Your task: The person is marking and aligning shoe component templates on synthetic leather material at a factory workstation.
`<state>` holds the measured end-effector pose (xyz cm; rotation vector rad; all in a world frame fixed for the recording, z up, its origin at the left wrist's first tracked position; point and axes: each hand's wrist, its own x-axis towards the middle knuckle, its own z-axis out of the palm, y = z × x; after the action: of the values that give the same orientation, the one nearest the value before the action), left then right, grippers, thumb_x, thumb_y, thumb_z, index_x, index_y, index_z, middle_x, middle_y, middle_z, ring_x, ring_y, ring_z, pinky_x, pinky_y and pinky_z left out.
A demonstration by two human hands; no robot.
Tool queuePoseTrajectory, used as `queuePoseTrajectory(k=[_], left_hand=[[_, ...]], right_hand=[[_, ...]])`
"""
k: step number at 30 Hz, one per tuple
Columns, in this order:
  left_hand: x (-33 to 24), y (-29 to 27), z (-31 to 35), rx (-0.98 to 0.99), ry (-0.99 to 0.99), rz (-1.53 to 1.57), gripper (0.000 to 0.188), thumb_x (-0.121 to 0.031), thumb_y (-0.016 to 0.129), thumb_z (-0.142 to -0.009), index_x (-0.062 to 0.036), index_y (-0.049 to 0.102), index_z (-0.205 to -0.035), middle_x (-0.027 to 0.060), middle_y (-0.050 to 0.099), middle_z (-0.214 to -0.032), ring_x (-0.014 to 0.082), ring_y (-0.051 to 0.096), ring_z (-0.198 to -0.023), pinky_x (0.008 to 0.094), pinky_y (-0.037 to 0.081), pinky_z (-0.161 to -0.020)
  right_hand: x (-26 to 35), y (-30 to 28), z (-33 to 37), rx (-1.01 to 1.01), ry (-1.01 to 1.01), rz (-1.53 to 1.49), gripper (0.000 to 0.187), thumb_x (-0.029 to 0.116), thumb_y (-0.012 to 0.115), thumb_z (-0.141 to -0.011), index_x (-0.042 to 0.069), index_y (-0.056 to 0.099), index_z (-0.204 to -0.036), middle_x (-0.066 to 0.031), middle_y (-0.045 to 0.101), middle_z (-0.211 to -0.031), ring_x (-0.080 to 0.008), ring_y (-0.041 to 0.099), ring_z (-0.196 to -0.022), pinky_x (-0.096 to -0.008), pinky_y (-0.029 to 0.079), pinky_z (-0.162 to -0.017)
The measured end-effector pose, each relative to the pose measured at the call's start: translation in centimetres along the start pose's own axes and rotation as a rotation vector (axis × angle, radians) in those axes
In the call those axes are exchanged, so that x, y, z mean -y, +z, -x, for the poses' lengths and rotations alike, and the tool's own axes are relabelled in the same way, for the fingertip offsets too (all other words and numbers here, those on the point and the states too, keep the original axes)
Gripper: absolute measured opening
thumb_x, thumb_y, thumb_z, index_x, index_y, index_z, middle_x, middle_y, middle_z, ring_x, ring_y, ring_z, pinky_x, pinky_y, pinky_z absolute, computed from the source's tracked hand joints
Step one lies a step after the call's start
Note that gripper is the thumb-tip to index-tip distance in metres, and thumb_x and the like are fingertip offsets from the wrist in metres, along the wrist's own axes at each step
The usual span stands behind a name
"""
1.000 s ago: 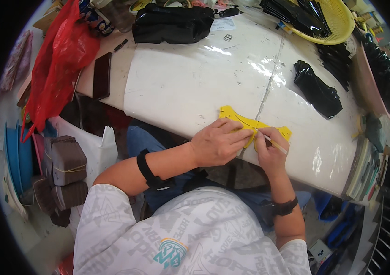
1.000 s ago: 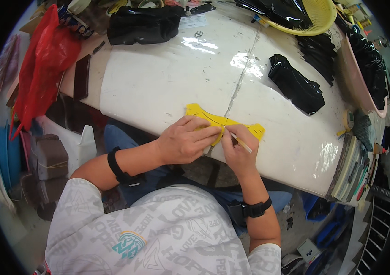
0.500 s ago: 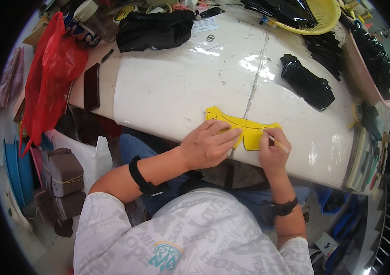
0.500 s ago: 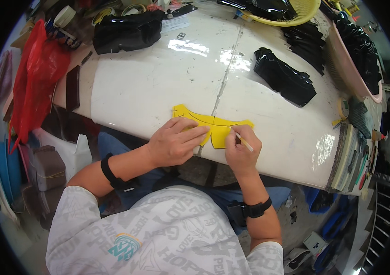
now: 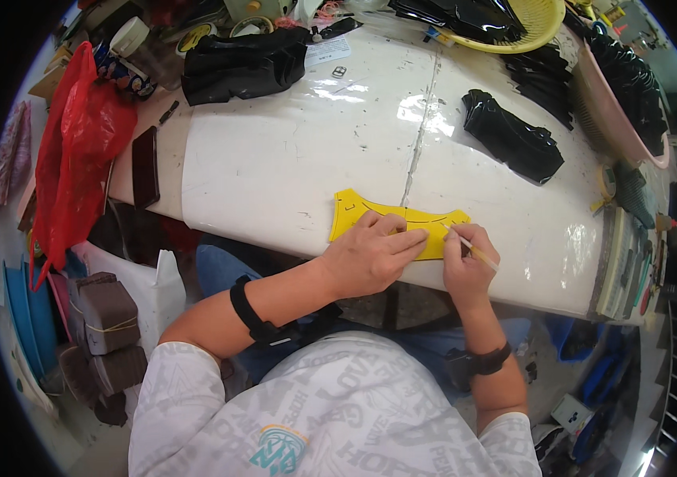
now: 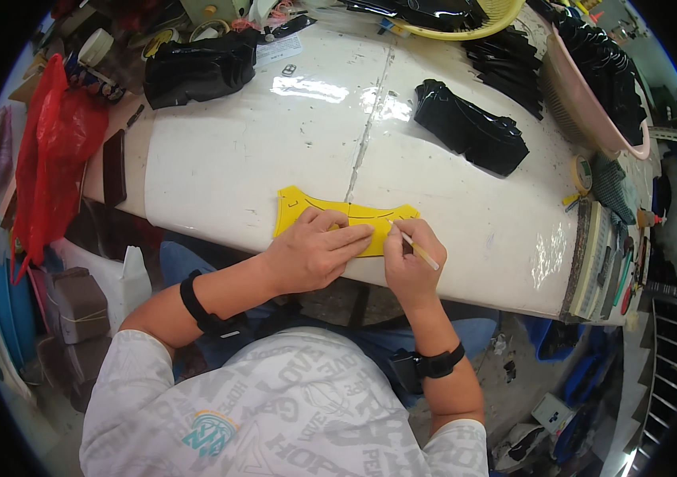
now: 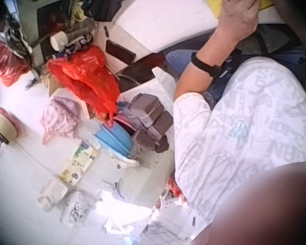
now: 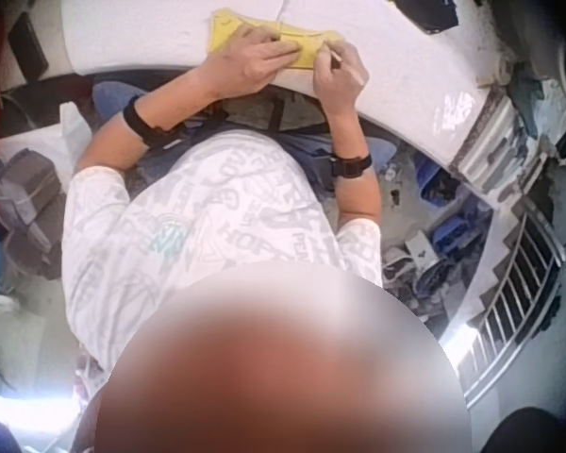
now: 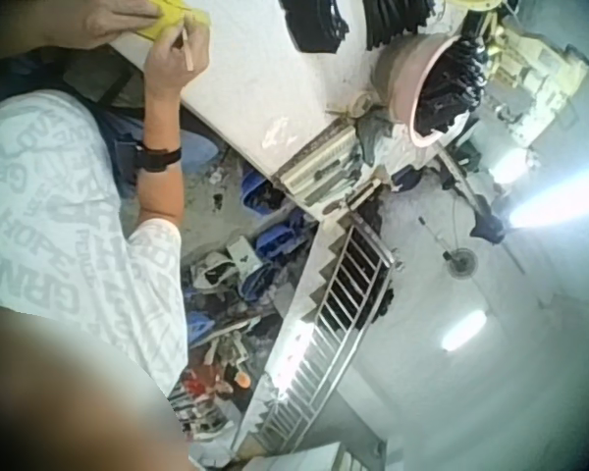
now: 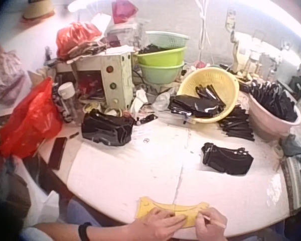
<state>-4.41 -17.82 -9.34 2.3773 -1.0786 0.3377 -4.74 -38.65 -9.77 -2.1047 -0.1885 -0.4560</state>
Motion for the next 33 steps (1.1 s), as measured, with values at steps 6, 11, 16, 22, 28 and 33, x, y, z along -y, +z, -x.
queuePoseTrajectory(k=[6, 11, 16, 22, 28, 33], left_hand=[[-0.2, -0.2, -0.5, 0.041, -0.034, 0.027, 0.040, -0.014, 0.071, -0.081, -0.0092, 0.073, -0.121, -0.0031, 0.065, -0.133, 0.0220, 0.059, -0.104, 0.0376, 0.044, -0.089], [-0.3, -0.4, -0.6, 0.071, -0.045, 0.031, 0.038, -0.014, 0.070, -0.082, -0.0094, 0.073, -0.119, -0.0038, 0.064, -0.135, 0.0217, 0.058, -0.105, 0.0374, 0.044, -0.088], [-0.3, -0.2, -0.6, 0.066, -0.041, 0.030, 0.038, -0.014, 0.070, -0.081, -0.0089, 0.073, -0.119, -0.0039, 0.065, -0.135, 0.0219, 0.059, -0.103, 0.0376, 0.044, -0.086], [-0.2, -0.2, -0.5, 0.064, -0.038, 0.041, 0.039, -0.013, 0.071, -0.080, -0.0079, 0.072, -0.119, -0.0034, 0.065, -0.135, 0.0221, 0.059, -0.103, 0.0379, 0.044, -0.085], [-0.1, -0.2, -0.6, 0.050, -0.028, 0.044, 0.040, -0.012, 0.072, -0.080, -0.0076, 0.072, -0.120, -0.0031, 0.065, -0.136, 0.0230, 0.059, -0.103, 0.0382, 0.044, -0.084], [-0.2, -0.3, -0.6, 0.047, -0.019, 0.039, 0.040, -0.011, 0.071, -0.080, -0.0080, 0.072, -0.120, -0.0020, 0.065, -0.137, 0.0240, 0.060, -0.104, 0.0387, 0.045, -0.086]], right_hand=[[-0.9, 0.3, 0.4, -0.006, -0.040, 0.001, 0.006, -0.005, 0.067, -0.087, -0.002, 0.066, -0.091, -0.0143, 0.067, -0.078, -0.0226, 0.066, -0.064, -0.0320, 0.053, -0.059], [-0.8, 0.3, 0.2, 0.076, -0.011, -0.040, 0.006, -0.006, 0.067, -0.086, -0.002, 0.067, -0.091, -0.0146, 0.067, -0.079, -0.0239, 0.067, -0.063, -0.0312, 0.053, -0.057], [-1.0, 0.4, 0.1, 0.054, -0.029, -0.041, 0.005, -0.006, 0.067, -0.087, -0.003, 0.067, -0.091, -0.0142, 0.067, -0.079, -0.0227, 0.067, -0.063, -0.0304, 0.053, -0.057], [-1.3, 0.5, 0.1, -0.062, 0.092, -0.009, 0.003, -0.005, 0.065, -0.090, -0.003, 0.067, -0.092, -0.0128, 0.067, -0.078, -0.0192, 0.066, -0.063, -0.0294, 0.052, -0.058], [-1.4, 0.4, 0.2, -0.073, 0.135, -0.031, 0.003, -0.003, 0.064, -0.092, -0.003, 0.067, -0.094, -0.0120, 0.068, -0.079, -0.0163, 0.064, -0.063, -0.0293, 0.051, -0.058], [-0.8, -1.6, 0.2, -0.175, 0.358, -0.318, 0.007, 0.002, 0.063, -0.097, -0.003, 0.068, -0.097, -0.0115, 0.071, -0.084, -0.0136, 0.064, -0.066, -0.0279, 0.052, -0.061]])
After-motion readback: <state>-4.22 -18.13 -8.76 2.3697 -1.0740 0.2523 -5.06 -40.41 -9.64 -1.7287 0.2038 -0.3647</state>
